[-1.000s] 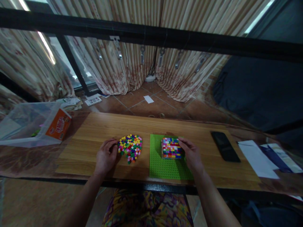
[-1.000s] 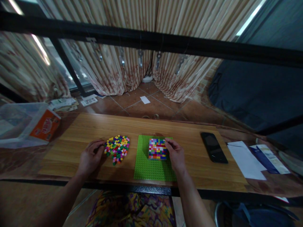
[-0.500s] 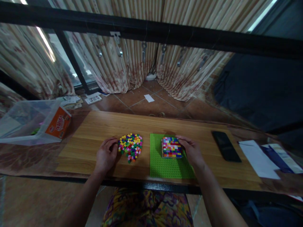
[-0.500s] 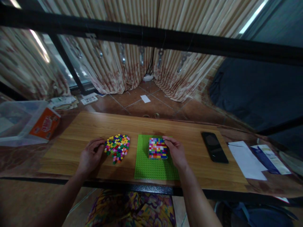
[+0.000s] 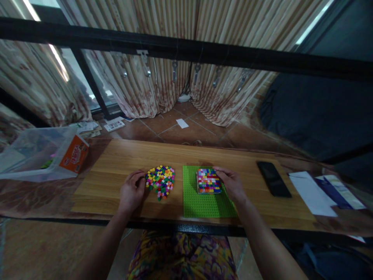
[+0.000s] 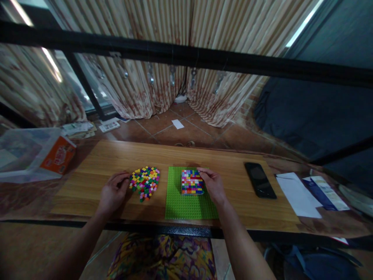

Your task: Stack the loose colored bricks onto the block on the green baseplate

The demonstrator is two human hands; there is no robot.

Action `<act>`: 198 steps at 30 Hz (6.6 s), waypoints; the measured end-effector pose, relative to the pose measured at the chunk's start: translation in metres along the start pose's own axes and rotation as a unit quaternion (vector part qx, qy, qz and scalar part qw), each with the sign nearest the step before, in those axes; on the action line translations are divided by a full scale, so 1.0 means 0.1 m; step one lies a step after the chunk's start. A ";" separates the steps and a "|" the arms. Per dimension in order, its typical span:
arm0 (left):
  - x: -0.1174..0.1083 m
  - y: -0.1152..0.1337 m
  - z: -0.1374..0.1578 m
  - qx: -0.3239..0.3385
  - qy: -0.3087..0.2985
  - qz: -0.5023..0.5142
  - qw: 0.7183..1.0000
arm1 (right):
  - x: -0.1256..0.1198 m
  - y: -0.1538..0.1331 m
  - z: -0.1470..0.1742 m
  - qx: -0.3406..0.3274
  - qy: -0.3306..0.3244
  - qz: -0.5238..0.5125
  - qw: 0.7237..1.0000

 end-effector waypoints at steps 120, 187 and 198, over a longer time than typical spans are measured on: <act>0.02 -0.03 -0.01 0.020 0.000 -0.004 1.000 | -0.22 -0.07 -0.11 -0.006 -0.060 0.033 0.998; 0.00 0.02 -0.01 -0.002 -0.004 0.016 1.000 | 0.20 -0.56 0.45 -0.168 0.113 0.398 0.895; 0.00 0.01 0.00 -0.013 -0.001 0.024 1.000 | 0.26 -0.52 0.41 -0.181 0.103 0.442 0.873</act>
Point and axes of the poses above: each hand's wrist, its own z-axis away from the middle knuckle, its own x-axis out of the palm, y = z × x, the point moved 8 cm from there along -z, towards the middle knuckle, and after that the axes turned 11 degrees about -y, right-handed, at the moved point
